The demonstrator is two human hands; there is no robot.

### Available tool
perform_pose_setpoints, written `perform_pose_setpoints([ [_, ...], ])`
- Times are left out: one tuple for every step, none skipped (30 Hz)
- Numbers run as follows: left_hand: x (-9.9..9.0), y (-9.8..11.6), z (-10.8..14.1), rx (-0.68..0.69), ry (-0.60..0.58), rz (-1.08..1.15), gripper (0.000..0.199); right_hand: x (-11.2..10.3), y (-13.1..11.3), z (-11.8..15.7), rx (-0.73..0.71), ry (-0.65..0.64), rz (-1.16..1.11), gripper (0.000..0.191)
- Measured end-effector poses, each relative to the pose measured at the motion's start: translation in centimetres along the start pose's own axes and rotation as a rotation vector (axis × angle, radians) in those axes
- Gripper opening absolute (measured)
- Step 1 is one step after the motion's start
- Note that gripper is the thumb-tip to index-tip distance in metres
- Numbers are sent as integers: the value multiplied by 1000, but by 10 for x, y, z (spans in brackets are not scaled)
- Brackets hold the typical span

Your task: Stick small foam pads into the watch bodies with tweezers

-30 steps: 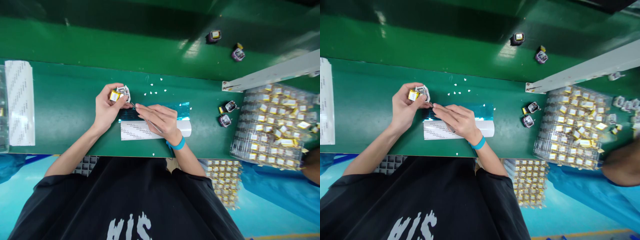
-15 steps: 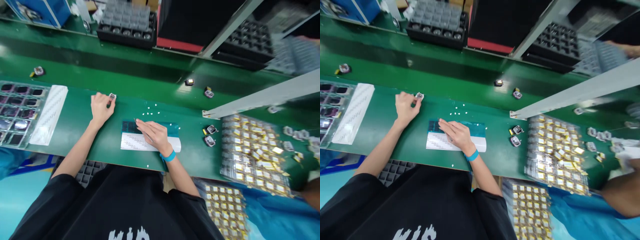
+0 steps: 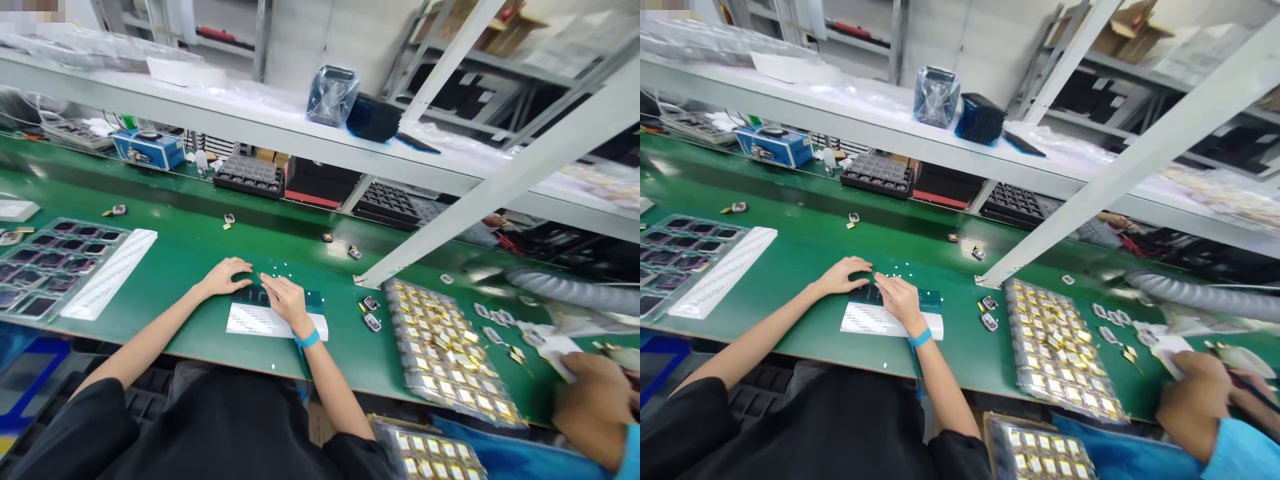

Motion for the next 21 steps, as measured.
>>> perform_pose_setpoints([
  [5, 6, -2, 59, -37, 37, 31, 2, 2, 0, 28, -16, 4, 22],
  [8, 11, -4, 101, -61, 66, 31, 5, 4, 0, 60, -33, 9, 22],
  [11, 14, -5, 124, -73, 87, 30, 7, 7, -1, 94, -52, 14, 22],
  [13, 15, -6, 132, -73, 101, 29, 9, 10, -1, 129, -72, 20, 24],
  [15, 14, -7, 128, -63, 110, 27, 11, 12, -1, 162, -91, 27, 25],
  [15, 12, -8, 115, -46, 115, 26, 13, 15, -1, 194, -109, 34, 26],
  [15, 10, -8, 99, -23, 117, 26, 14, 17, -1, 222, -127, 41, 27],
  [14, 7, -7, 82, 3, 117, 26, 16, 19, -1, 246, -143, 49, 28],
  [13, 6, -7, 68, 31, 115, 28, 17, 20, -1, 266, -160, 56, 29],
  [12, 5, -6, 61, 57, 113, 29, 19, 21, -2, 278, -175, 62, 29],
  [11, 6, -5, 63, 79, 111, 31, 20, 21, -2, 284, -190, 67, 29],
  [10, 7, -4, 72, 97, 110, 33, 22, 20, -2, 284, -204, 70, 30],
  [9, 10, -3, 88, 109, 108, 35, 23, 19, -2, 278, -217, 72, 30],
  [9, 13, -3, 105, 116, 104, 35, 24, 18, -2, 268, -228, 73, 29],
  [10, 15, -3, 121, 122, 99, 33, 26, 17, -2, 256, -239, 72, 29],
  [11, 17, -3, 134, 126, 92, 31, 27, 16, -2, 243, -248, 71, 29],
  [13, 18, -4, 143, 130, 84, 29, 28, 16, -2, 229, -256, 70, 28],
  [15, 19, -4, 149, 135, 75, 27, 30, 16, -2, 218, -261, 68, 28],
  [16, 18, -5, 153, 139, 67, 26, 31, 16, -2, 209, -263, 66, 28],
  [17, 17, -5, 156, 144, 59, 25, 32, 16, -2, 203, -263, 64, 28],
  [18, 16, -5, 157, 149, 51, 25, 32, 16, -2, 199, -260, 60, 28],
])
Point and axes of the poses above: each hand's wrist, its own z-axis away from the middle knuckle, its own x-axis out of the palm, y = z × x, the point moved 2 cm from there along -z, towards the middle knuckle, and after that the axes turned 13 degrees about x, right-handed, at the moved point
